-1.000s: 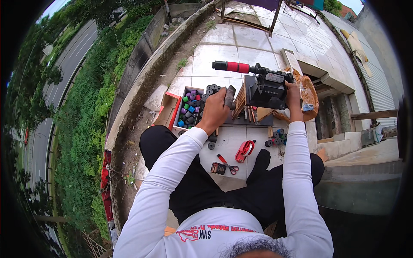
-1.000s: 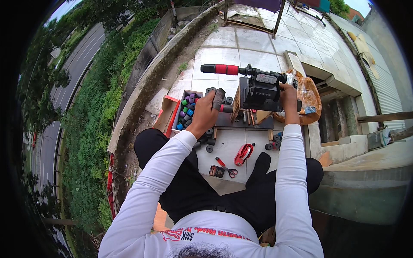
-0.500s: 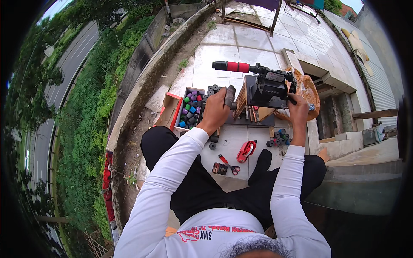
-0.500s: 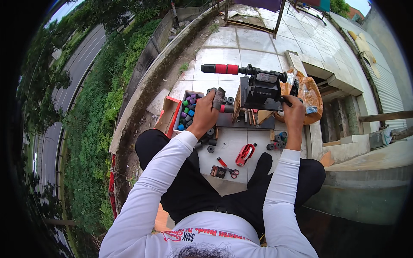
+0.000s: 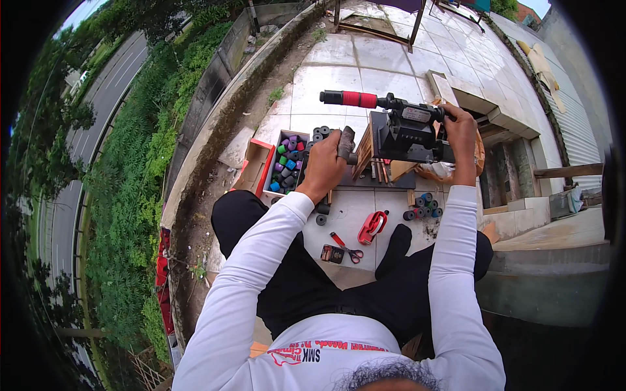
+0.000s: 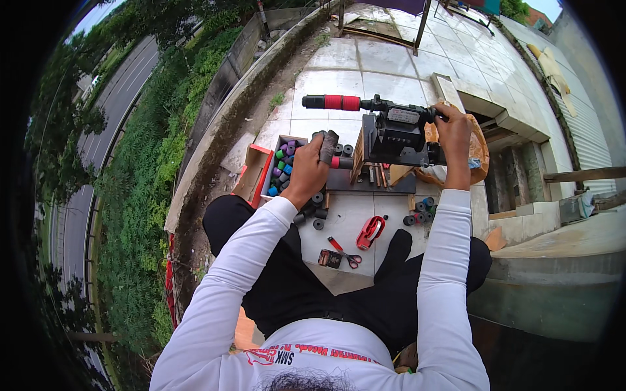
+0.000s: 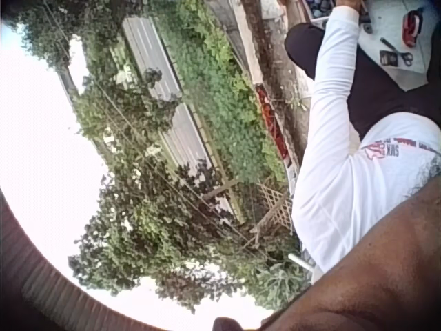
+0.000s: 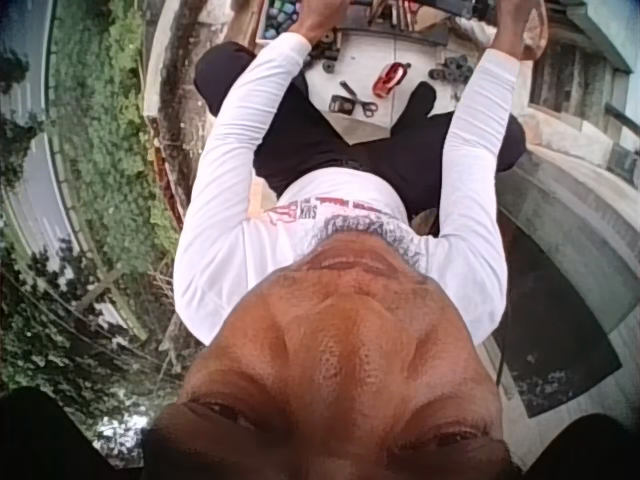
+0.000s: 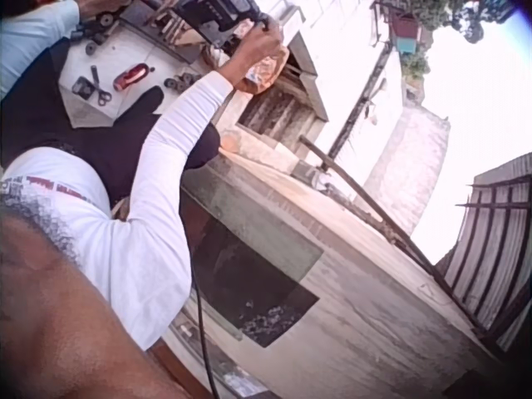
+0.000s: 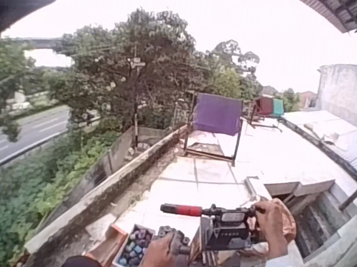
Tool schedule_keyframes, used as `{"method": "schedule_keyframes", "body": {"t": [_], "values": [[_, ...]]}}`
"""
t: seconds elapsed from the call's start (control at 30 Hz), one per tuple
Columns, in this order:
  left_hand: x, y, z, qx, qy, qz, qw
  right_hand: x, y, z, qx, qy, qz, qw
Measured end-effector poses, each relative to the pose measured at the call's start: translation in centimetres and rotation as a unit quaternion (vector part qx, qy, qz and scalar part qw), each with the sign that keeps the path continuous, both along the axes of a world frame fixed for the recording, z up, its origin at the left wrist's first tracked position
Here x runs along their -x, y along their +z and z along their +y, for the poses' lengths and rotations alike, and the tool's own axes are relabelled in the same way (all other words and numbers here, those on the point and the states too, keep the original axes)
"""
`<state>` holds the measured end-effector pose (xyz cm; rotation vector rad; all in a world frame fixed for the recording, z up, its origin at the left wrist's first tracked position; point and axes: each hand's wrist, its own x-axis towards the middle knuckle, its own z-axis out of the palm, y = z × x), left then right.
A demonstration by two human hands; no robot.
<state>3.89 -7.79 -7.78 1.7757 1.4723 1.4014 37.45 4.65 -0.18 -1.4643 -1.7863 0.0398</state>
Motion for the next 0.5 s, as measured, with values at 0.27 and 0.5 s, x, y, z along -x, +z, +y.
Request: {"method": "schedule_keyframes", "body": {"t": [0.27,0.5], "values": [[-0.1,-0.1,0.1,0.012,0.000,0.003,1.000,-1.0,-3.9,4.5,0.032,0.021,-0.037,0.999],[-0.1,-0.1,0.1,-0.010,0.008,0.002,1.000,-1.4,-8.1,3.7,0.052,-0.034,-0.078,0.995]]}}
